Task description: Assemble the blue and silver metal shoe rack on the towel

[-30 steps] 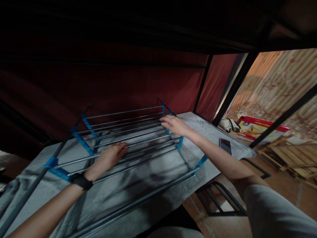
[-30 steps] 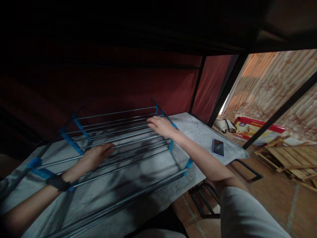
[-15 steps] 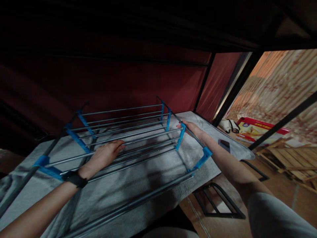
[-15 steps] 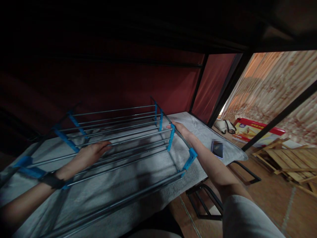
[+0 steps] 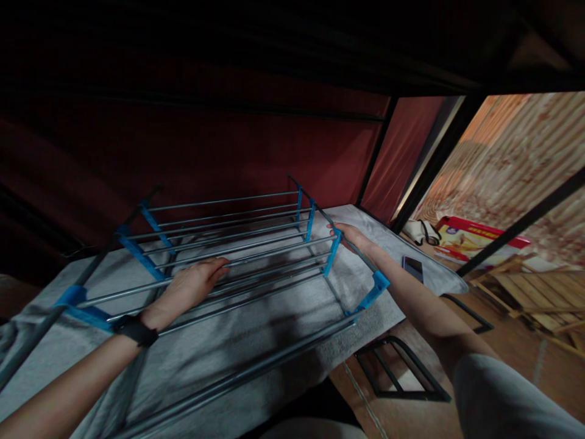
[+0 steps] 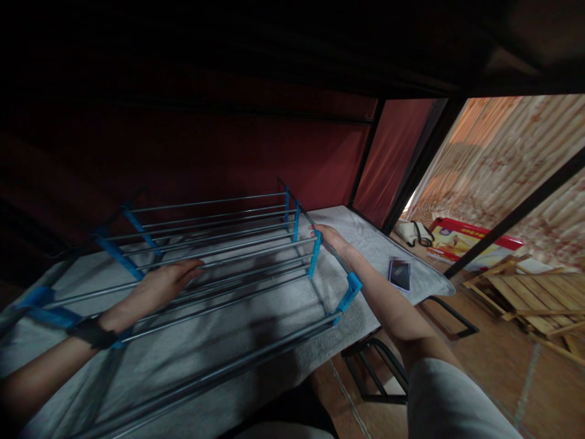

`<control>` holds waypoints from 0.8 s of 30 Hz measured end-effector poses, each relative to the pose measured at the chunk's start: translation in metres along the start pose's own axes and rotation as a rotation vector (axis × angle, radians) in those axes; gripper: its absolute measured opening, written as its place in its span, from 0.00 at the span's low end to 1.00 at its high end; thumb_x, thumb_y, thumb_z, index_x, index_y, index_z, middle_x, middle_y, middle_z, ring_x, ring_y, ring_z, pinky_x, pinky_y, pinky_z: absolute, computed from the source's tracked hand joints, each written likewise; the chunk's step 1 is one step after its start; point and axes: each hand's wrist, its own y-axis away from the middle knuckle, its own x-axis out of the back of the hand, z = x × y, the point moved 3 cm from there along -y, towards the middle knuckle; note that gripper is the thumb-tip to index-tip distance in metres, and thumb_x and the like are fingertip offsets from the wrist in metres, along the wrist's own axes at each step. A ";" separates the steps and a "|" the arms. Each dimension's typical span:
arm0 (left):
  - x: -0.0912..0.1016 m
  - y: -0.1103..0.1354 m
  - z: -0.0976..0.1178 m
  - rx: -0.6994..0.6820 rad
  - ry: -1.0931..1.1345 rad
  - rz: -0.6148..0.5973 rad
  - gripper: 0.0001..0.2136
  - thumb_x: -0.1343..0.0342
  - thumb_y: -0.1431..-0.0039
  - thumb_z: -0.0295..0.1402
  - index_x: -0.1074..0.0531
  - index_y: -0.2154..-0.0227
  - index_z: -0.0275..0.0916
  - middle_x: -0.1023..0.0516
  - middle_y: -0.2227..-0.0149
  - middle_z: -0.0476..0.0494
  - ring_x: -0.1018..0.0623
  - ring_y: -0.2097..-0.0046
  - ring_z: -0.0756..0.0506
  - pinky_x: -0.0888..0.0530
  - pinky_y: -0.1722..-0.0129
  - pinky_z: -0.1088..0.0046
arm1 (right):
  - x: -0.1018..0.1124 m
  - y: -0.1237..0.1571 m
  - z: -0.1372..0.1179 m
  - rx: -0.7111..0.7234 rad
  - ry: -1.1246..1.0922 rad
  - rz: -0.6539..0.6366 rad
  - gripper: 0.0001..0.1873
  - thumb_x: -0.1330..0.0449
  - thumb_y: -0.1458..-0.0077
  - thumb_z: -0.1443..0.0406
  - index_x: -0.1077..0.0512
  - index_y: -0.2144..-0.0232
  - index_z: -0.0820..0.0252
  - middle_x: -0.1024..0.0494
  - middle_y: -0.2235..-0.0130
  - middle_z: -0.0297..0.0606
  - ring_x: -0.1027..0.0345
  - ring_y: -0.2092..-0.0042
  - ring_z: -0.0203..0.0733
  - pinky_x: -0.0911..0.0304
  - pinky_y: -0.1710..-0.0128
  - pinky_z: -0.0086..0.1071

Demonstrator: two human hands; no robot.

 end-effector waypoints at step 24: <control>0.005 0.007 0.014 -0.067 -0.022 0.005 0.15 0.57 0.28 0.39 0.25 0.55 0.41 0.18 0.52 0.37 0.20 0.51 0.38 0.28 0.57 0.67 | 0.008 -0.013 0.008 0.000 0.313 -0.028 0.13 0.40 0.44 0.56 0.24 0.61 0.57 0.18 0.66 0.39 0.28 0.65 0.41 0.33 0.67 0.30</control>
